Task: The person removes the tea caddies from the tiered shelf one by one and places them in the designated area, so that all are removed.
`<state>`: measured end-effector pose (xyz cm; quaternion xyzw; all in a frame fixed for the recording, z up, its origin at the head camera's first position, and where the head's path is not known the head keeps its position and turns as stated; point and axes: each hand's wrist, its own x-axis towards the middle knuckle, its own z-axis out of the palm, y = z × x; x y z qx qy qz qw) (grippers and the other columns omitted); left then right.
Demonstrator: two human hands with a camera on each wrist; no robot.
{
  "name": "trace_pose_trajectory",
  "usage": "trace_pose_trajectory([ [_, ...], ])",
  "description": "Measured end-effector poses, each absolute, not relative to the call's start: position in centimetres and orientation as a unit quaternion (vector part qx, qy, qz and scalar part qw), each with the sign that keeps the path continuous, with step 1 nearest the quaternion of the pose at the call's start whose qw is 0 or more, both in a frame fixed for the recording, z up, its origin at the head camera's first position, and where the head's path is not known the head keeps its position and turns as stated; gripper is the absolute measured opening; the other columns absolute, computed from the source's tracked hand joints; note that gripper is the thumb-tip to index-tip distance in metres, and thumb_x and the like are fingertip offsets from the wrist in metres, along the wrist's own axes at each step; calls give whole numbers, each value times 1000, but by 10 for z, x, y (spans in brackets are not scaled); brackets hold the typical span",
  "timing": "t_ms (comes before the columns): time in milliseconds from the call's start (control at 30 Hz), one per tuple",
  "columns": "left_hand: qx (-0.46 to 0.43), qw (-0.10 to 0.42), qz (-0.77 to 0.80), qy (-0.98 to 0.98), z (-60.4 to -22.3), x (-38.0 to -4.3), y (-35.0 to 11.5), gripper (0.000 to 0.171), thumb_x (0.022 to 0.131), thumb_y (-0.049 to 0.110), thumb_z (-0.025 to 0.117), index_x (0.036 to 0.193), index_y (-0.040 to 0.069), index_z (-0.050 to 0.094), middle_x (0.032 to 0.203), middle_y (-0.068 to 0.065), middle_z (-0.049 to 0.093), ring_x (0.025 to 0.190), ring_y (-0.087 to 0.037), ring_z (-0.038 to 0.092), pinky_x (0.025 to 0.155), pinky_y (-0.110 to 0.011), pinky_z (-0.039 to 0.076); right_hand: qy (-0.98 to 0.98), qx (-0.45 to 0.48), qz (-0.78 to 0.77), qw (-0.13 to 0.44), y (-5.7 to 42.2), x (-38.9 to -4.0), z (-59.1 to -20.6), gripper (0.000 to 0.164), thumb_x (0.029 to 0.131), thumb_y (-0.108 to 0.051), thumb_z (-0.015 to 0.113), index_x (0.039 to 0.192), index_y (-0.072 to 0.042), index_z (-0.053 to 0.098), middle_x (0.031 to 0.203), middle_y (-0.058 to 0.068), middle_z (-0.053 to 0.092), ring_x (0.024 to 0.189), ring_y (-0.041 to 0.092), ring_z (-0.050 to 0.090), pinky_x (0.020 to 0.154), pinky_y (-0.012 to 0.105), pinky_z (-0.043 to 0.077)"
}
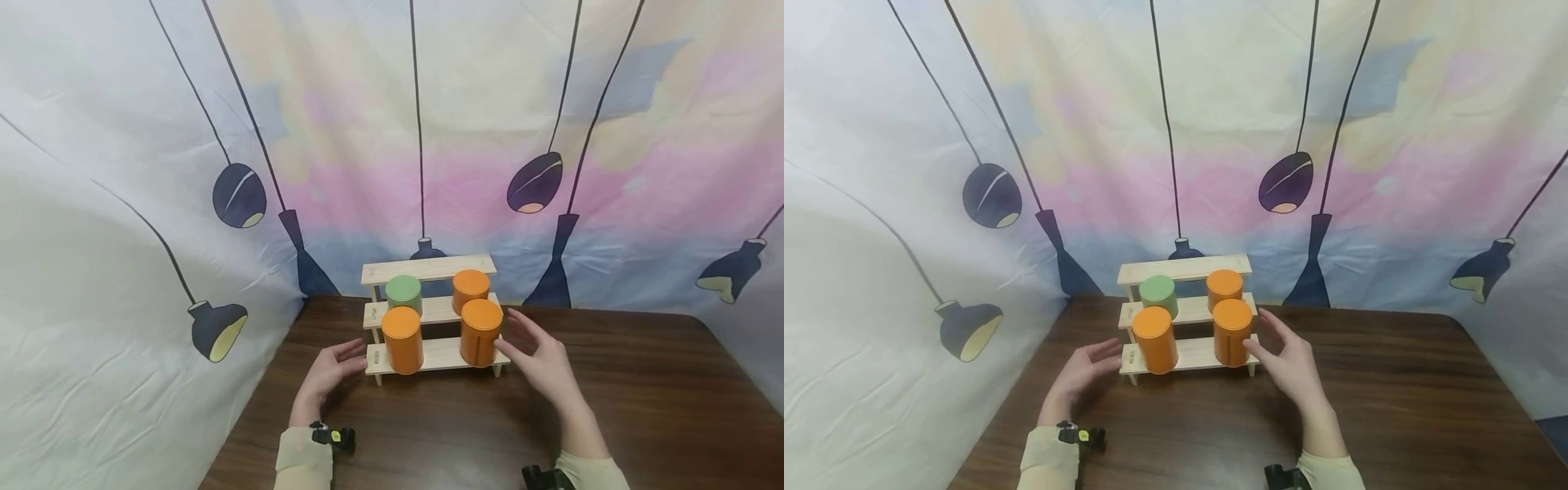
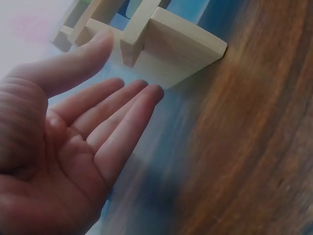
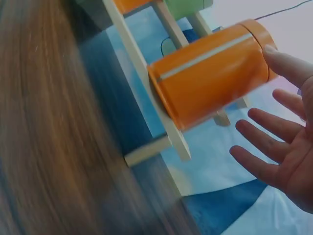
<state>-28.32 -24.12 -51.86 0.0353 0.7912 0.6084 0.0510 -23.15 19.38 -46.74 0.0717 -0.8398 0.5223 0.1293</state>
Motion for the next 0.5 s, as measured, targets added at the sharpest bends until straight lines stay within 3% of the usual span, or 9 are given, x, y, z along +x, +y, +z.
trace_pose_trajectory([
  [233, 52, 66, 597, 798, -522, -284, -242, 60, 94, 19, 86, 145, -3, 64, 139, -21, 69, 126, -32, 69, 106, -44, 57, -824, 83, 542, 141, 174, -239, -470, 83, 94, -34, 86, 162, -10, 47, 153, 22, 58, 138, 42, 58, 107, 61, 52],
  [500, 56, 85, 596, 797, -522, -285, -238, 69, 88, 15, 90, 147, -5, 60, 142, -24, 66, 128, -35, 68, 103, -42, 59, -819, 73, 552, 140, 163, -242, -474, 95, 90, -36, 90, 167, -13, 38, 152, 23, 58, 139, 43, 57, 113, 64, 47],
])
